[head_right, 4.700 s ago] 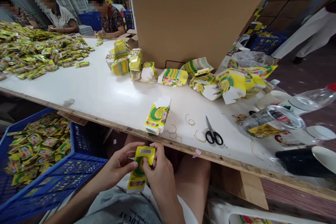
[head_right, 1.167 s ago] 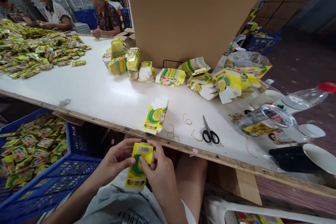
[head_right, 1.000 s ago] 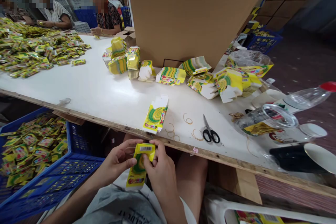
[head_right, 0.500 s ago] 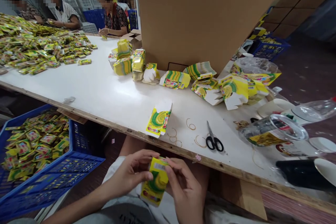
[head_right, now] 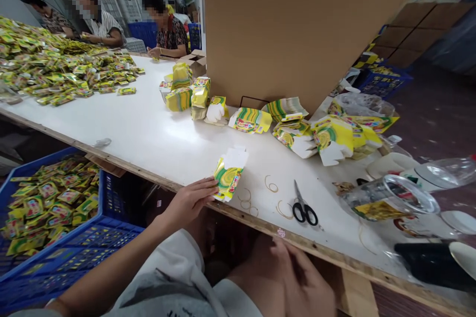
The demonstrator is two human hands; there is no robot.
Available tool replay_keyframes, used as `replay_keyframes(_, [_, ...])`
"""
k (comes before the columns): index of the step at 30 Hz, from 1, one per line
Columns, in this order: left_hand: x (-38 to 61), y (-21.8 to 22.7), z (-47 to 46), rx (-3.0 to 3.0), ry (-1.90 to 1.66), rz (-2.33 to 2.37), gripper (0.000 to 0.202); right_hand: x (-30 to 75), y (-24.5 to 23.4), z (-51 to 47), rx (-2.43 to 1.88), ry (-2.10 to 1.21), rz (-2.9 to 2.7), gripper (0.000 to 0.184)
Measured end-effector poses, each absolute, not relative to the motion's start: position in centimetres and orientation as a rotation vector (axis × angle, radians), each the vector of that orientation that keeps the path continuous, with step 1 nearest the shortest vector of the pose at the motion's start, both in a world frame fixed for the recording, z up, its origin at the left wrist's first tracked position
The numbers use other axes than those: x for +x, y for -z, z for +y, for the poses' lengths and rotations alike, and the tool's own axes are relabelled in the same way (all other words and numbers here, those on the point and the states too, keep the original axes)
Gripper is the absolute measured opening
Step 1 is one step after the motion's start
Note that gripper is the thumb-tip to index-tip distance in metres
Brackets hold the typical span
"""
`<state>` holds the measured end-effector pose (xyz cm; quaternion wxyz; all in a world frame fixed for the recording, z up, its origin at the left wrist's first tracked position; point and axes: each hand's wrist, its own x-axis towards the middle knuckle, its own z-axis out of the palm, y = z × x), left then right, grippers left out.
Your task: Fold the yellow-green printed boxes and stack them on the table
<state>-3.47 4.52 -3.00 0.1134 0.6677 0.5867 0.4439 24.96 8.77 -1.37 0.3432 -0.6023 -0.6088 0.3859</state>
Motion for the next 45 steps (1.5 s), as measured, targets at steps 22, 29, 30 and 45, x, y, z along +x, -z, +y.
replay_keyframes(22, [-0.6,1.6,-1.7,0.492,-1.44,0.702,0.05,14.2,2.4,3.4,-0.991,-1.77,-1.291,0.027])
replay_keyframes(29, [0.1,2.4,-1.2,0.538,-1.557,0.969,0.036,14.2,2.7,2.6,-1.053,-1.685,-1.441,0.026])
replay_keyframes(30, [0.3,2.5,-1.1,0.56,-1.572,1.009,0.034,14.1,2.7,2.5,-1.065,-1.668,-1.445,0.026])
replay_keyframes(45, [-1.8,1.0,-3.0,0.831,-1.329,0.963,0.03,16.0,1.7,5.0,-0.8,-1.669,-1.706,0.02])
